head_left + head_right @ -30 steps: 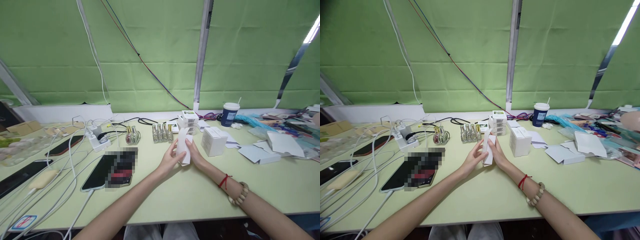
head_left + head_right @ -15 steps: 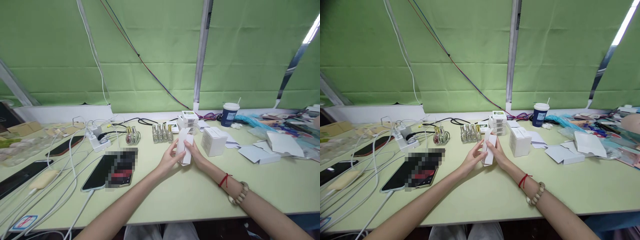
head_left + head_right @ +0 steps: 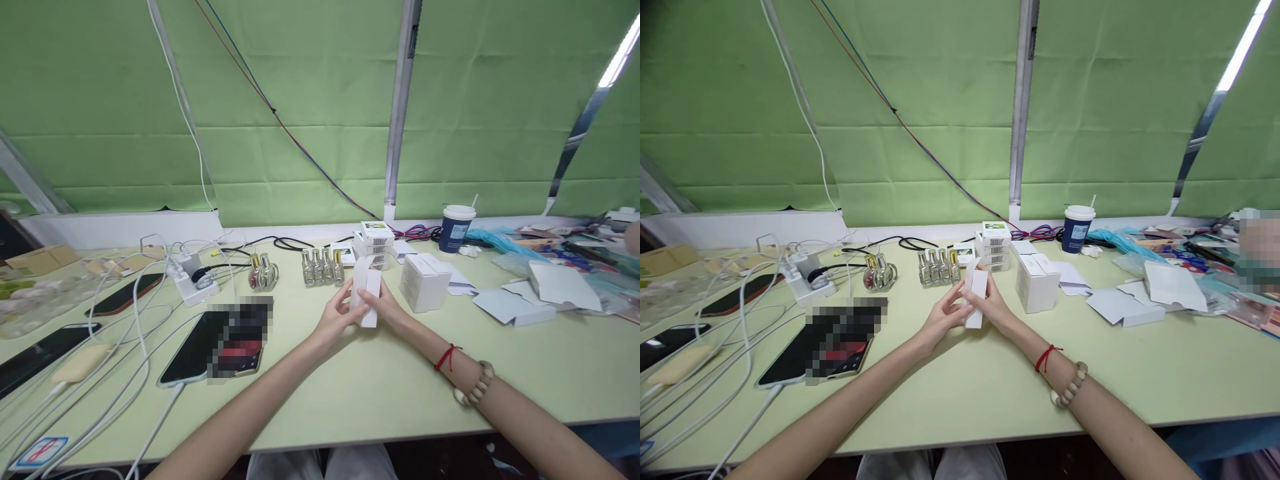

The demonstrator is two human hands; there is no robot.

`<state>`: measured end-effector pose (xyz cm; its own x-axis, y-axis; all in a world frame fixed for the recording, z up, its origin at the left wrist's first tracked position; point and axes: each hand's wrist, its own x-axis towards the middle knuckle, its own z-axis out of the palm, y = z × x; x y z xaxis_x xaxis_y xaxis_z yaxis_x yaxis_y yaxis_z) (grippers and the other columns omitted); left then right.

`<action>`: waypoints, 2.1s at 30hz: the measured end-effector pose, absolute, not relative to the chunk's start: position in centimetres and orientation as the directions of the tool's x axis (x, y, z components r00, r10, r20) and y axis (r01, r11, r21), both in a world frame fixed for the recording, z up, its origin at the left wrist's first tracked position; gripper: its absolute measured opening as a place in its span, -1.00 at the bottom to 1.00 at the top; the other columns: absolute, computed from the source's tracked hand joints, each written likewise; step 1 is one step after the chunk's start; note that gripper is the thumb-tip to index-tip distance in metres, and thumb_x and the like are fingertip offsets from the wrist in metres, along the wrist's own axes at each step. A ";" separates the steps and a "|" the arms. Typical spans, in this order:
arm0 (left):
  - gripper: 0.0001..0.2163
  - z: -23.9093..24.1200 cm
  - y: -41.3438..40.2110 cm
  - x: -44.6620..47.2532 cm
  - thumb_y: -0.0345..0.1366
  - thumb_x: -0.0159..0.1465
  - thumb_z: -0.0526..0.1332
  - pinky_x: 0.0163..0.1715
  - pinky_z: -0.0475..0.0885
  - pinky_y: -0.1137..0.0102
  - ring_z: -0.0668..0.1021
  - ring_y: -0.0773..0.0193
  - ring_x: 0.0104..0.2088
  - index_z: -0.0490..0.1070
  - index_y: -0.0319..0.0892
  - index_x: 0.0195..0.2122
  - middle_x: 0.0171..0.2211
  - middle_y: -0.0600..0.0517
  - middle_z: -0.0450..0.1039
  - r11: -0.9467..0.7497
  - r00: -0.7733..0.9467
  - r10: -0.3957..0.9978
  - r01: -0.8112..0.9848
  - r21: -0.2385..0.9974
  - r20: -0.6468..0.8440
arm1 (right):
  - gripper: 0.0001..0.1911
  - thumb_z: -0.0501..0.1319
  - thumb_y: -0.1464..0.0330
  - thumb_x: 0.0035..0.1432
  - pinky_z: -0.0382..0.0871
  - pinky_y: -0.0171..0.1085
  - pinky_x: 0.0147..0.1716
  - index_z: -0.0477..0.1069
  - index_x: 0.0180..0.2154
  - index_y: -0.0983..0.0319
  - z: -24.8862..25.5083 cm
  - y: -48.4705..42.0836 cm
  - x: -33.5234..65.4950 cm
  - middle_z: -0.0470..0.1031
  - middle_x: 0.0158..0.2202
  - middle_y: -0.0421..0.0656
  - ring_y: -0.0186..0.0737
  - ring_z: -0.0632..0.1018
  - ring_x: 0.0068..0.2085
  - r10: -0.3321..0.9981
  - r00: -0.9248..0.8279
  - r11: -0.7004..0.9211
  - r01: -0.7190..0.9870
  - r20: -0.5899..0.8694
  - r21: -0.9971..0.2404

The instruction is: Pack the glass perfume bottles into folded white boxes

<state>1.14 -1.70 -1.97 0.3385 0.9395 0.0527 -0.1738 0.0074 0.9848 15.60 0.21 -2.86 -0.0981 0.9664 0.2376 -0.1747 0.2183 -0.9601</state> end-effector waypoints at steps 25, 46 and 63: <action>-0.78 -3.4 -0.7 0.8 -0.29 0.01 0.20 -0.52 0.40 0.48 0.47 0.24 -0.28 0.45 -0.22 -0.30 -0.26 -0.08 0.42 -0.225 0.041 0.974 0.103 0.969 0.222 | 0.21 0.35 0.27 -0.20 0.20 -0.01 0.10 -0.44 0.28 0.21 -5.8 4.1 17.3 0.12 0.18 0.14 -0.01 0.32 0.13 0.870 -0.053 0.476 0.347 0.489 -0.808; -0.87 -4.9 -6.0 1.4 -0.41 -0.02 0.06 -0.62 0.13 0.51 0.27 0.45 -0.67 0.40 -0.22 -0.57 -0.65 0.12 0.29 -0.210 -0.025 0.975 0.216 0.954 0.220 | 0.13 0.30 0.17 -0.18 0.23 -0.02 0.06 -0.28 0.27 0.40 -5.8 -1.6 17.7 0.15 0.19 0.22 0.16 0.34 0.12 0.913 0.054 0.261 0.684 0.404 -0.681; -0.85 -3.8 -8.0 0.3 -0.25 -0.04 0.12 -0.72 0.08 0.54 0.29 0.50 -0.73 0.32 -0.23 -0.51 -0.62 0.13 0.27 -0.167 -0.136 0.980 -0.147 0.975 0.147 | 0.08 0.37 0.02 -0.30 0.27 -0.06 0.01 -0.03 0.19 0.27 -6.6 -3.5 18.4 0.32 0.09 0.08 0.05 0.40 0.06 0.925 0.150 0.214 0.549 0.348 -0.808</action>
